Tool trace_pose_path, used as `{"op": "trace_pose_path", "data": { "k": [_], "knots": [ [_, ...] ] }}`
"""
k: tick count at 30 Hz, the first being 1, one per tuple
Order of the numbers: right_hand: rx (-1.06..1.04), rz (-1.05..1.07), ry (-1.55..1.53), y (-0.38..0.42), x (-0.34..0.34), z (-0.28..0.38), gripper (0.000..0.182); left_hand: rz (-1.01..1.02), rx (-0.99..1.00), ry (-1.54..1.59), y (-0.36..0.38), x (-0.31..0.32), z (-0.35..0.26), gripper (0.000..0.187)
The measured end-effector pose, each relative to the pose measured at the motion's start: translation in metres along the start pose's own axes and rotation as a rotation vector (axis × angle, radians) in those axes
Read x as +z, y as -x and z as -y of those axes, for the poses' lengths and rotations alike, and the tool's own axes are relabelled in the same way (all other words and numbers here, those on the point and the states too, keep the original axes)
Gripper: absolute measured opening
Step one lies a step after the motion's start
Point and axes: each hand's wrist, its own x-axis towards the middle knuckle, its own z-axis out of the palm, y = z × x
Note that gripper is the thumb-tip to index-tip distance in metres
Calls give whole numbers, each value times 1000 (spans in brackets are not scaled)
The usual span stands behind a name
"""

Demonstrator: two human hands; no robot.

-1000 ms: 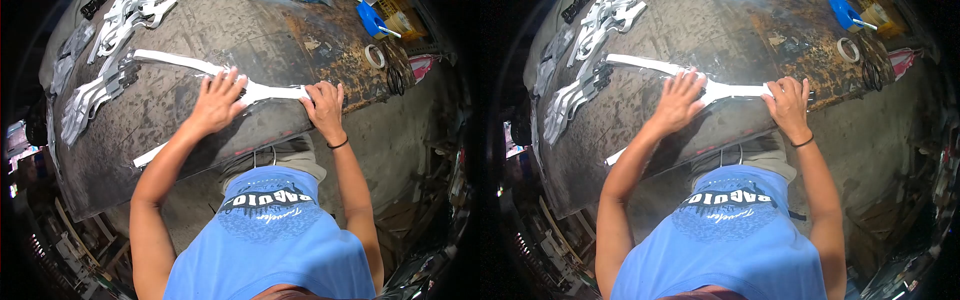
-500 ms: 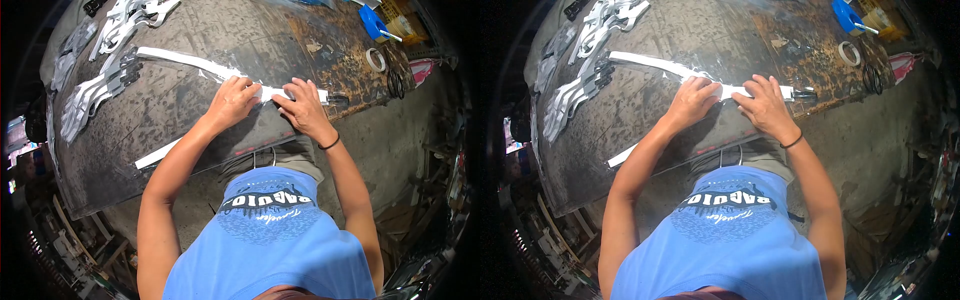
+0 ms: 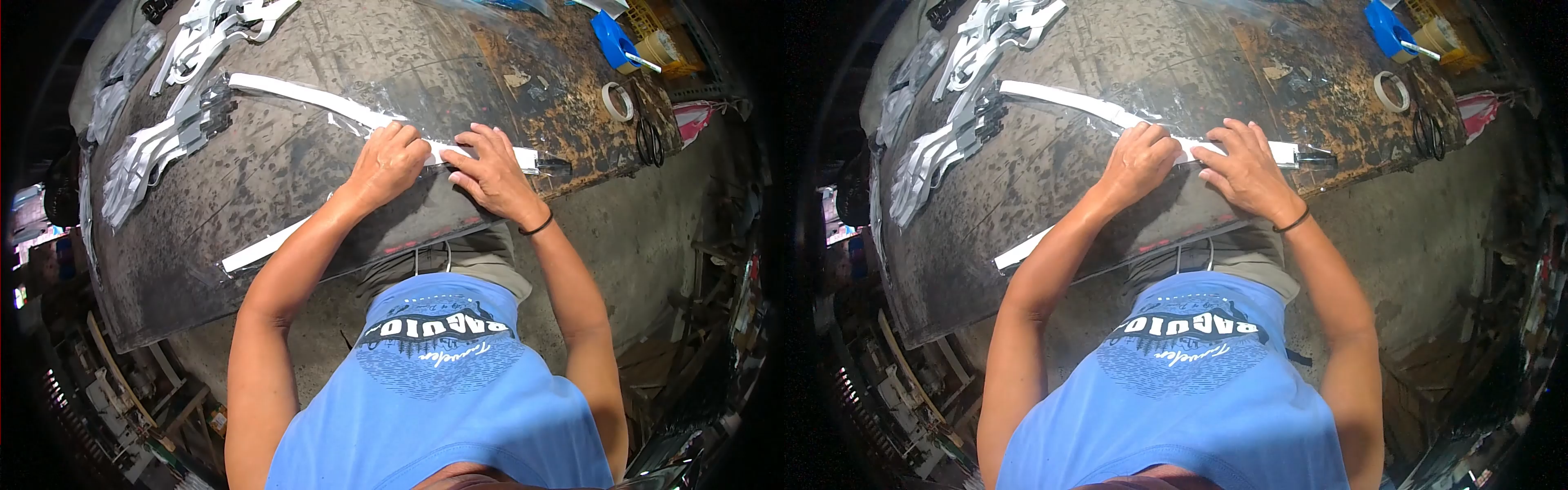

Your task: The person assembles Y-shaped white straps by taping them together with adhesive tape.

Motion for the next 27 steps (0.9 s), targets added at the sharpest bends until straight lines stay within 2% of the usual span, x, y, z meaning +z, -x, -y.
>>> {"op": "trace_pose_path", "data": {
  "k": [11,18,21,23,27],
  "knots": [
    [-9,-12,50,-3,0,5,40,-80,58,35,2,-2,-2,16],
    [-19,19,66,-4,-4,6,47,-52,83,10,3,-6,-2,20],
    [-25,12,76,-3,-2,5,51,-50,58,1,3,-7,-6,23],
    [-20,12,82,-5,0,5,53,-74,-47,12,-1,-8,-11,26],
    [-18,1,61,-6,-1,7,50,-97,-30,-5,0,-3,-6,25]
  ]
}}
